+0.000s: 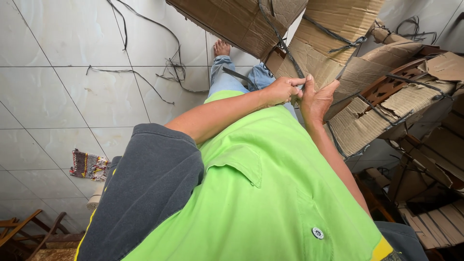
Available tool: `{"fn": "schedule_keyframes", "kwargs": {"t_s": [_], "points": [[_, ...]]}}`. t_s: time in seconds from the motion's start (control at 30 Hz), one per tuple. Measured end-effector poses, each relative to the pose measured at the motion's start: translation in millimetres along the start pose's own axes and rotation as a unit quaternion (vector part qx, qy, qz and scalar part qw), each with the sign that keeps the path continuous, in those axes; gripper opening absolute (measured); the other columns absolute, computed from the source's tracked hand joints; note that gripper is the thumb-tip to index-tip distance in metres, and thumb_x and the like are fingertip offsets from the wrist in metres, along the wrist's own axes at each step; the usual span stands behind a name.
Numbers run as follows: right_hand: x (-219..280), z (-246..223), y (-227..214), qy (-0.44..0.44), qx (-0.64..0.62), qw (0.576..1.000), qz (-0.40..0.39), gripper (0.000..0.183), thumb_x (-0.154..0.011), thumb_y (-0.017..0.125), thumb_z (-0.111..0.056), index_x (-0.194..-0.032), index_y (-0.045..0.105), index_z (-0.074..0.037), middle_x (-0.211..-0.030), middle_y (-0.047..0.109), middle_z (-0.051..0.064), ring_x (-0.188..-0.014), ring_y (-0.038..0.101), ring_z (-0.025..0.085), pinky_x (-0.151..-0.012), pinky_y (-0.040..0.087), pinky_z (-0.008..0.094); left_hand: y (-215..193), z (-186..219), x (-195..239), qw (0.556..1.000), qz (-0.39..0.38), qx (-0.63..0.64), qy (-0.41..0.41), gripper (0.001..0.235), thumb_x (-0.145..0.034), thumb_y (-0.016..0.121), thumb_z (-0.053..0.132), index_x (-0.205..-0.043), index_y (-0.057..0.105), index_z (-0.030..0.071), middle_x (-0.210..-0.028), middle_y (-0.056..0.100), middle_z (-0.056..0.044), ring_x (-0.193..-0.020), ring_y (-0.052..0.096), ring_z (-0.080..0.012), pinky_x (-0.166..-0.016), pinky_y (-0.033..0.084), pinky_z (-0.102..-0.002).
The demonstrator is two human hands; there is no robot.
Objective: Wrapping cardboard around wooden furniture frames and securing it with string for protection during transport.
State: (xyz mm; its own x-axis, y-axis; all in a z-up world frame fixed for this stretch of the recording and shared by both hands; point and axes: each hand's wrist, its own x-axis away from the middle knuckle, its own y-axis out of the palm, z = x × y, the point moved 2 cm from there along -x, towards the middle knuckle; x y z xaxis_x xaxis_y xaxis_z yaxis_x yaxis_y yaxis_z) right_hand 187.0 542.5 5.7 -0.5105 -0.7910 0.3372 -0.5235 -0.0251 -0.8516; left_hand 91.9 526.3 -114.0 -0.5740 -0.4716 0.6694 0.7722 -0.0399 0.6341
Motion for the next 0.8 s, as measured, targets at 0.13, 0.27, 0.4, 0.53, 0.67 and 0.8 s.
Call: {"fn": "schedule_keyframes", "kwargs": {"t_s": [0.13,0.27,0.4,0.53,0.67,0.8], "points": [[-4,13,5,-0.022,-0.022,0.999,0.014,0.042,-0.107,0.060,-0.046,-0.117,0.045,-0.008,-0.093,0.068,0.032,-0.097,0.066,0.056,-0.079,0.047,0.065,3,12,5,1.000,-0.009,-0.014,-0.020,0.048,-0.093,0.055,0.004,-0.140,0.062,0.009,-0.086,0.075,-0.011,-0.042,0.055,-0.0087,-0.031,0.036,-0.018],[-7,22,6,-0.057,-0.028,0.998,0.016,0.041,-0.112,0.044,-0.047,-0.115,0.045,-0.007,-0.090,0.065,0.034,-0.093,0.064,0.058,-0.074,0.045,0.066,9,4,-12,0.999,0.028,-0.040,-0.018,0.043,-0.092,0.058,0.006,-0.134,0.067,0.009,-0.069,0.072,-0.017,-0.044,0.064,-0.0142,-0.038,0.053,-0.018],[-8,30,5,-0.093,-0.075,0.993,0.009,0.036,-0.113,0.041,-0.043,-0.120,0.046,-0.008,-0.092,0.064,0.033,-0.094,0.064,0.058,-0.078,0.047,0.063,18,16,-11,0.997,0.049,-0.062,-0.011,0.036,-0.088,0.062,0.004,-0.123,0.074,0.007,-0.085,0.079,-0.017,-0.060,0.074,-0.0130,-0.054,0.064,-0.019],[-2,21,-4,-0.117,-0.118,0.986,-0.009,0.041,-0.114,0.030,-0.044,-0.130,0.045,-0.009,-0.096,0.065,0.033,-0.094,0.064,0.058,-0.078,0.048,0.064,20,27,-8,0.998,0.059,-0.025,-0.012,0.041,-0.088,0.064,0.001,-0.129,0.068,0.001,-0.098,0.076,-0.017,-0.068,0.075,-0.0156,-0.061,0.067,-0.020],[0,11,-10,-0.123,-0.129,0.984,-0.021,0.045,-0.114,0.027,-0.042,-0.140,0.043,-0.009,-0.099,0.067,0.033,-0.095,0.064,0.058,-0.078,0.048,0.066,30,46,7,0.997,0.074,-0.003,0.003,0.043,-0.089,0.061,-0.001,-0.132,0.064,-0.005,-0.098,0.072,-0.013,-0.069,0.073,-0.0126,-0.065,0.068,-0.018],[-1,10,-21,-0.120,-0.147,0.979,-0.071,0.050,-0.114,0.025,-0.043,-0.149,0.036,-0.010,-0.105,0.069,0.031,-0.101,0.067,0.054,-0.089,0.049,0.063,42,72,21,0.995,0.081,-0.040,0.040,0.042,-0.088,0.062,-0.002,-0.130,0.065,-0.005,-0.092,0.072,-0.010,-0.066,0.073,-0.0123,-0.063,0.068,-0.020]]}}
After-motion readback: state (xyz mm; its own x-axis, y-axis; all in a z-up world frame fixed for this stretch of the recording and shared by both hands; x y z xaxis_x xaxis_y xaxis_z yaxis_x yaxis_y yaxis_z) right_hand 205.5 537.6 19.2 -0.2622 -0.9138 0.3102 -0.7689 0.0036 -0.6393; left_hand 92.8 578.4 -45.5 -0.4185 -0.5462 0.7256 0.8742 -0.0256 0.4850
